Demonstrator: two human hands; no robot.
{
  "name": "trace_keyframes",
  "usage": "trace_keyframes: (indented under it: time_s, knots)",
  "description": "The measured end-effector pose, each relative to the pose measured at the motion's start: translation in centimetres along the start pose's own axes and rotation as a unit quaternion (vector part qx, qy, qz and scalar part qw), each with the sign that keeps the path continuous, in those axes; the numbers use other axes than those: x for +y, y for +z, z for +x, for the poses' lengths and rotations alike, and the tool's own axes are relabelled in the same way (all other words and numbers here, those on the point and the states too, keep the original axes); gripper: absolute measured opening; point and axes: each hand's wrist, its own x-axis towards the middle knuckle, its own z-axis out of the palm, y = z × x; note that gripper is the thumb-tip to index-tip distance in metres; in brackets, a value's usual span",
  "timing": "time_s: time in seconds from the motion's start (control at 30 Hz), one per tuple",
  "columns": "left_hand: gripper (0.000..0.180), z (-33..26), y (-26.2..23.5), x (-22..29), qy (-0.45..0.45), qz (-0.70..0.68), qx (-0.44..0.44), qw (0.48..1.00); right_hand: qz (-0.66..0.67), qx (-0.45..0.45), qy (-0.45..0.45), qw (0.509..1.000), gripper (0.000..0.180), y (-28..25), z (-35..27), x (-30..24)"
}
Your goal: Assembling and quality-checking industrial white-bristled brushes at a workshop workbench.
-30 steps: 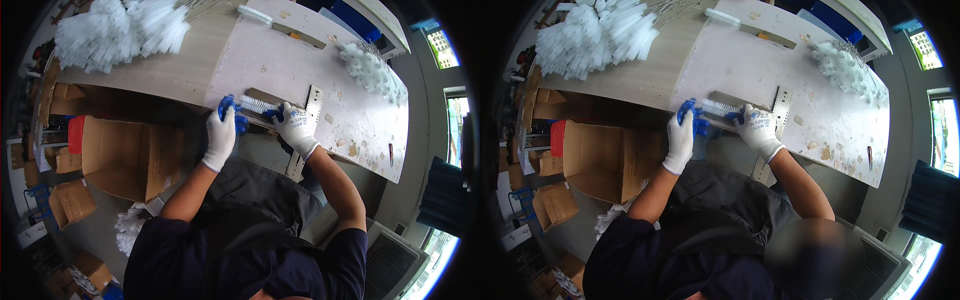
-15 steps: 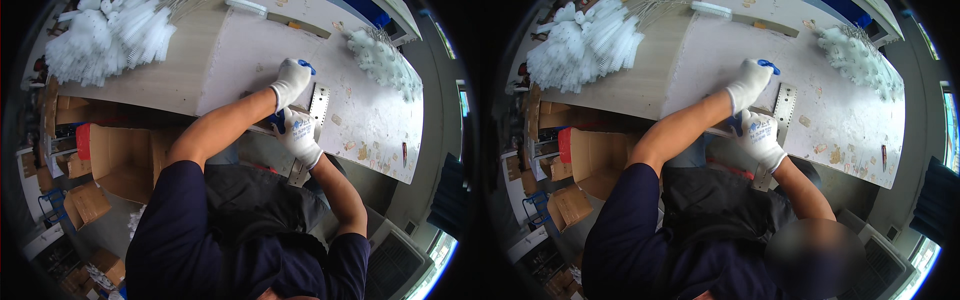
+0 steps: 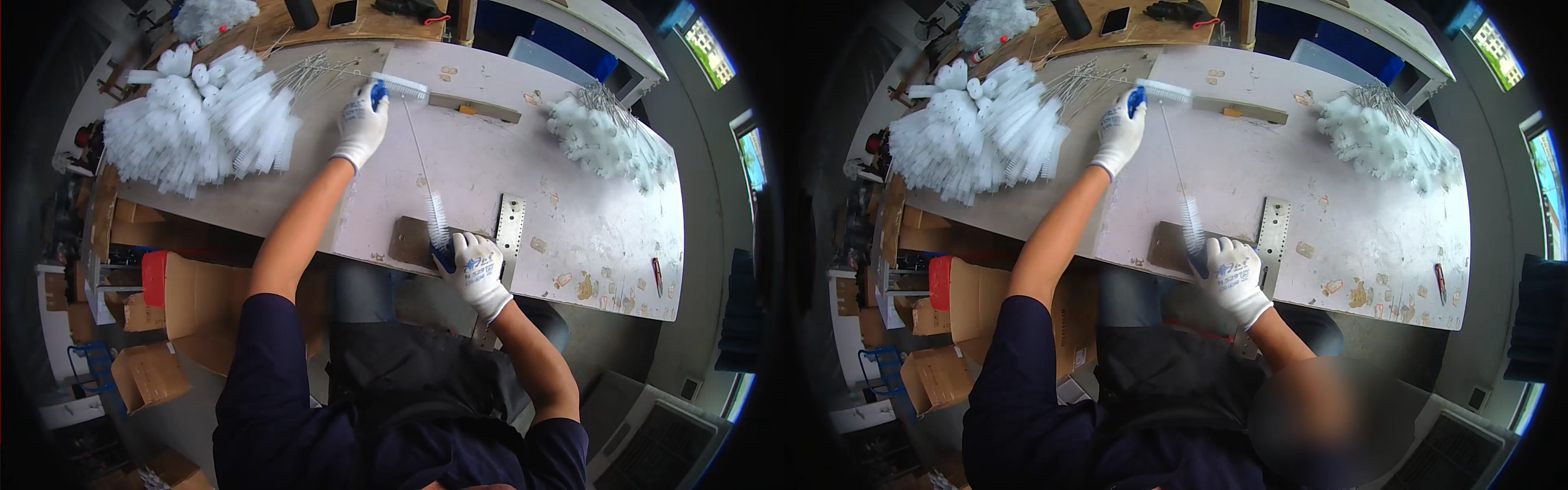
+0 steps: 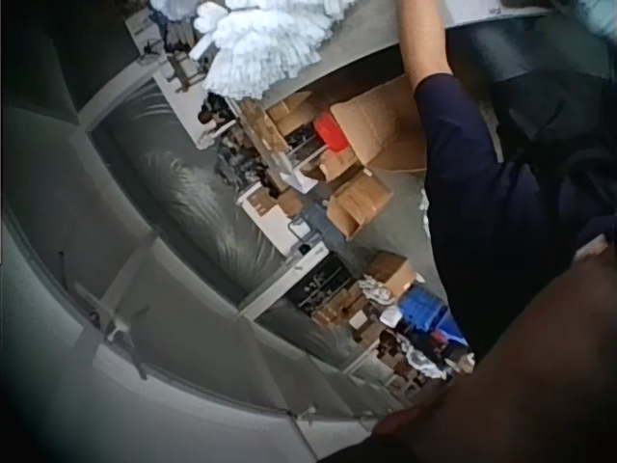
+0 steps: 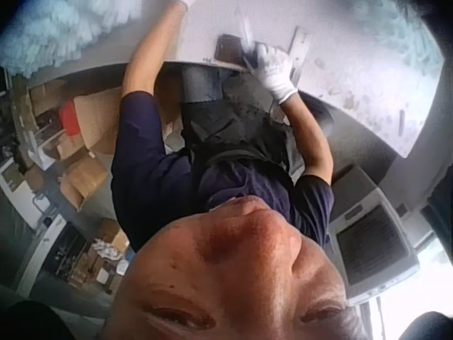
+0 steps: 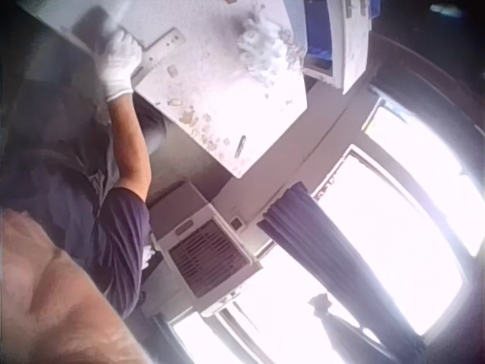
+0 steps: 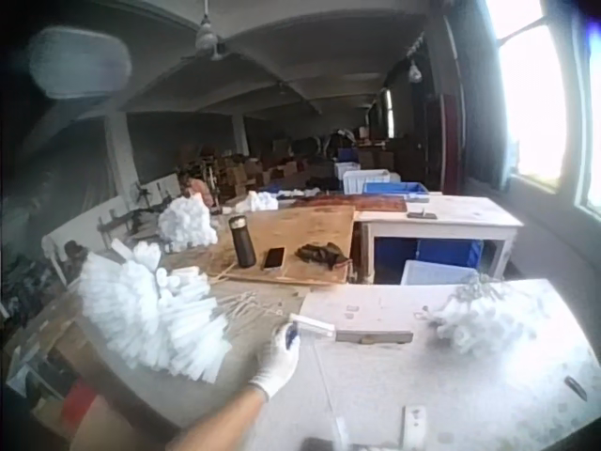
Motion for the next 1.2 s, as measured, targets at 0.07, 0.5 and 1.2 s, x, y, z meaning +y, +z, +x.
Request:
trace_keyframes:
  time_s: [0.07,0.5,1.2]
  knots:
    - [0.041,3.6,0.4,-2.1,0.07,0.076,0.032,0.994,0.033,0.043,-0.049,0.997,0.034,0.0,0.1,0.1]
    - [0.035,-0.3,-1.2,-2.2,-0.028,0.215,-0.065,0.974,0.383,0.176,0.105,0.901,0.03,-0.4,-0.3,2.2]
    - [0.051,-11.4,-3.0,6.3,-0.277,-0.421,-0.052,0.862,0.453,0.193,0.26,0.83,0.02,-9.6,0.2,11.7]
